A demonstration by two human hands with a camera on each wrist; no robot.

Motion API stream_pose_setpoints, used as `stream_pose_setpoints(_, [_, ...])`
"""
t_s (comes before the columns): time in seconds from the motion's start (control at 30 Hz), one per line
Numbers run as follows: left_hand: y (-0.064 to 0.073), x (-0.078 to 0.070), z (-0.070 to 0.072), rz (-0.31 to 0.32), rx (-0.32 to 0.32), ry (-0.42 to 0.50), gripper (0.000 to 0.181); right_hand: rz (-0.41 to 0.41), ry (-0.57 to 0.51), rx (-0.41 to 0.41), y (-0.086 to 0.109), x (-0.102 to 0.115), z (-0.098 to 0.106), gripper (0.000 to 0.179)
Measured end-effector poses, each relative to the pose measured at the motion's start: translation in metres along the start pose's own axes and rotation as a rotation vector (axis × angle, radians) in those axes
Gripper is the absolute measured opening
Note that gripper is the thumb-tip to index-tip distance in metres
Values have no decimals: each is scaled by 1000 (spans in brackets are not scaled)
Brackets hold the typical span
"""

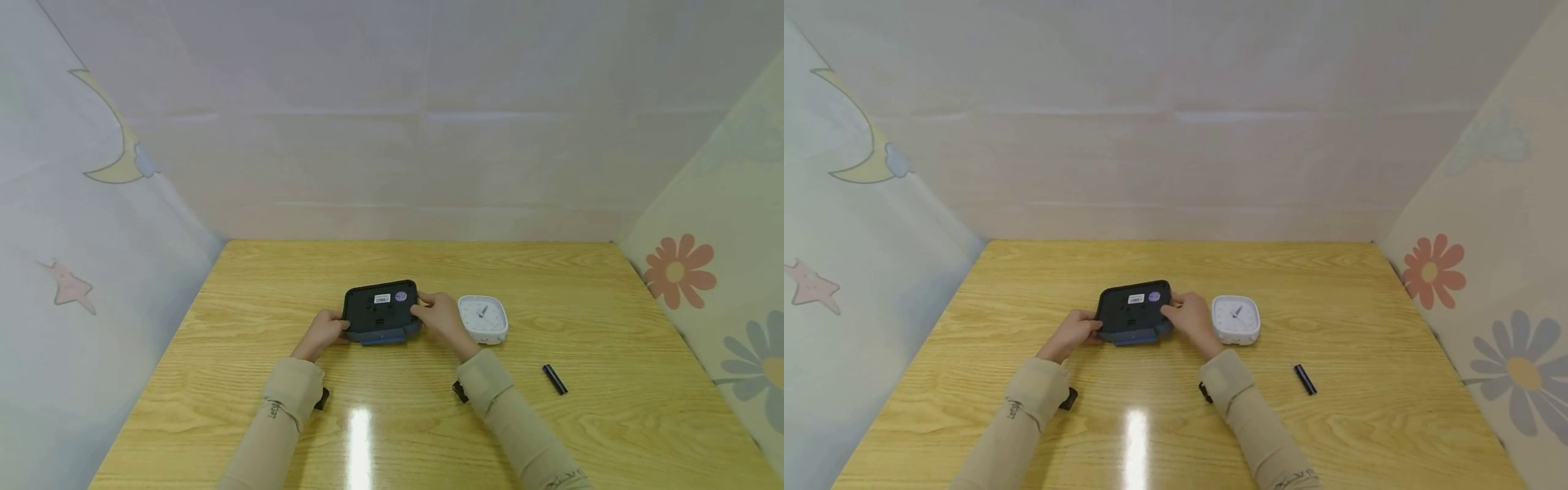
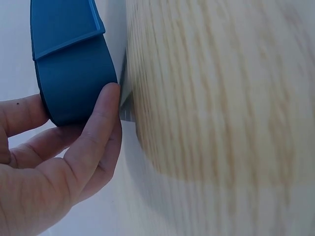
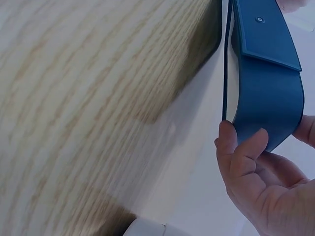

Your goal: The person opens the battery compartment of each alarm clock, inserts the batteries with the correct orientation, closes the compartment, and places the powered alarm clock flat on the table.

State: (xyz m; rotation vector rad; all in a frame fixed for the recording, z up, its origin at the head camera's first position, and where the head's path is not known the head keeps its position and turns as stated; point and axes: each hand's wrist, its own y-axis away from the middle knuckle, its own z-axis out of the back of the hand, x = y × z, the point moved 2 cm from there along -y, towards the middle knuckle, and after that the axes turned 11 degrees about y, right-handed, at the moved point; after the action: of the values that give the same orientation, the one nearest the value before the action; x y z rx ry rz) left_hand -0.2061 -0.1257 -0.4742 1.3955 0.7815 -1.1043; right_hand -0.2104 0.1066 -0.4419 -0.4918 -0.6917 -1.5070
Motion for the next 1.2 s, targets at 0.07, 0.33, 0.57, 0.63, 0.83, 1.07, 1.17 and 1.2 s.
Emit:
stream_pose_setpoints(0.07, [0,0,0,-1,4,1,34,-3,-15,1,0,0,1,47])
stream_pose_setpoints(0.33, [0,0,0,-2,13,10,32,5,-51,8,1,0,3,50])
stream_pose_setpoints(0.57, [0,1,-1,-16,7,6,31,-5,-116,22,2,0,4,54])
stream_pose_setpoints(0.63, [0,1,-1,-17,9,4,32,-6,-134,32,2,0,5,56])
stream_pose_setpoints(0.83, [-1,2,-1,-16,19,7,32,-54,-230,75,0,-1,4,59])
stream_pose_setpoints(1.07, [-3,5,-2,-13,33,17,30,-95,-305,110,0,0,8,58])
stream_pose_setpoints(1.17, [-2,3,-3,-9,38,18,30,-97,-310,115,-1,0,9,57])
stream_pose_setpoints(1.2, [-2,3,-3,-10,41,17,30,-98,-319,118,-1,0,9,58])
